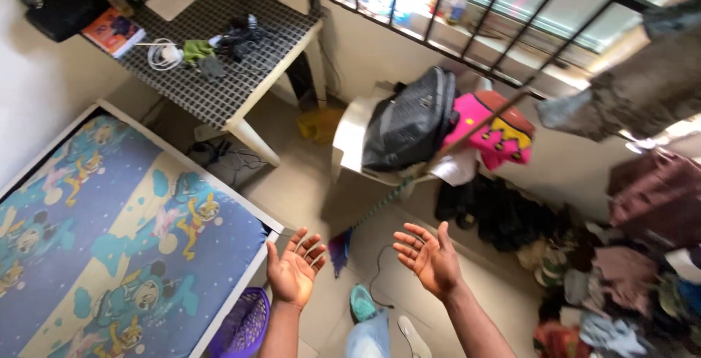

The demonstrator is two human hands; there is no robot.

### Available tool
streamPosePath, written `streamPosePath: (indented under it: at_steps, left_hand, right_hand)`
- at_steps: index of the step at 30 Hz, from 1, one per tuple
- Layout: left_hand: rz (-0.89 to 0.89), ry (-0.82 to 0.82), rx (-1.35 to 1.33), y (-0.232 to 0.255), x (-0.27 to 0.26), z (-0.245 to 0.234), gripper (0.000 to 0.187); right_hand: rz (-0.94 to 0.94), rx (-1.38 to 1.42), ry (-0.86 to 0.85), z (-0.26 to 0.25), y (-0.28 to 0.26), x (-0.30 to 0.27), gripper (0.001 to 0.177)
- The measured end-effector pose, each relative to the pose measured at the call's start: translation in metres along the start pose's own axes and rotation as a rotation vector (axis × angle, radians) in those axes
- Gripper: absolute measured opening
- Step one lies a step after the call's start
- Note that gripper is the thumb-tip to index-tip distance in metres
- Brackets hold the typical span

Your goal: Organizing shoes, moving a laundry basket, and sweeping the floor in a bedroom.

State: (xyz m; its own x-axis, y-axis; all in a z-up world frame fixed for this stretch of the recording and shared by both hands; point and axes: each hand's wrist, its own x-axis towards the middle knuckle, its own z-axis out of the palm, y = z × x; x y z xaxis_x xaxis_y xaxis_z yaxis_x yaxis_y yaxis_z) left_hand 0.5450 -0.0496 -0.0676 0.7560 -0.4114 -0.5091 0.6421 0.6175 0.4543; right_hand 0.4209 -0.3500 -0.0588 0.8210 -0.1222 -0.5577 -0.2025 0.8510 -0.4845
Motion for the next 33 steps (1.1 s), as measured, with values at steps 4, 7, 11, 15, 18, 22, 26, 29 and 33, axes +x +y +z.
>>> streamPosePath:
  at_steps: [4,7,11,15,18,22,26,29,33]
  left_hand:
    - [-0.019,-0.046,0.036,-0.027,-0.028,0.013,0.087]
    - [-0.055,-0.081,0.083,-0.052,-0.047,0.029,0.087]
    - [-0.103,-0.134,0.149,-0.087,-0.082,0.05,0.087]
    - [-0.15,-0.204,0.221,-0.12,-0.131,0.072,0.087]
    - [-0.176,-0.235,0.261,-0.144,-0.168,0.081,0.086]
    - [-0.194,-0.251,0.297,-0.171,-0.216,0.078,0.085]
    - [-0.224,-0.268,0.317,-0.186,-0.253,0.068,0.085]
    - [-0.214,-0.265,0.338,-0.185,-0.271,0.06,0.084]
    - [-0.184,-0.284,0.331,-0.171,-0.285,0.049,0.083]
  right_hand:
    - [-0.06,-0.011,0.028,-0.024,-0.007,-0.047,0.086]
    - [-0.122,0.007,0.031,-0.05,-0.009,-0.085,0.083]
    - [-0.178,0.034,0.097,-0.084,-0.007,-0.147,0.083]
    - [-0.284,0.059,0.14,-0.11,-0.001,-0.226,0.084]
    - [-0.356,0.113,0.119,-0.137,0.013,-0.282,0.082]
    - [-0.396,0.164,0.146,-0.171,0.042,-0.346,0.081]
    - [-0.422,0.214,0.175,-0.198,0.07,-0.39,0.08]
    - [-0.422,0.226,0.181,-0.208,0.085,-0.408,0.08]
    - [-0.434,0.207,0.194,-0.201,0.098,-0.421,0.081]
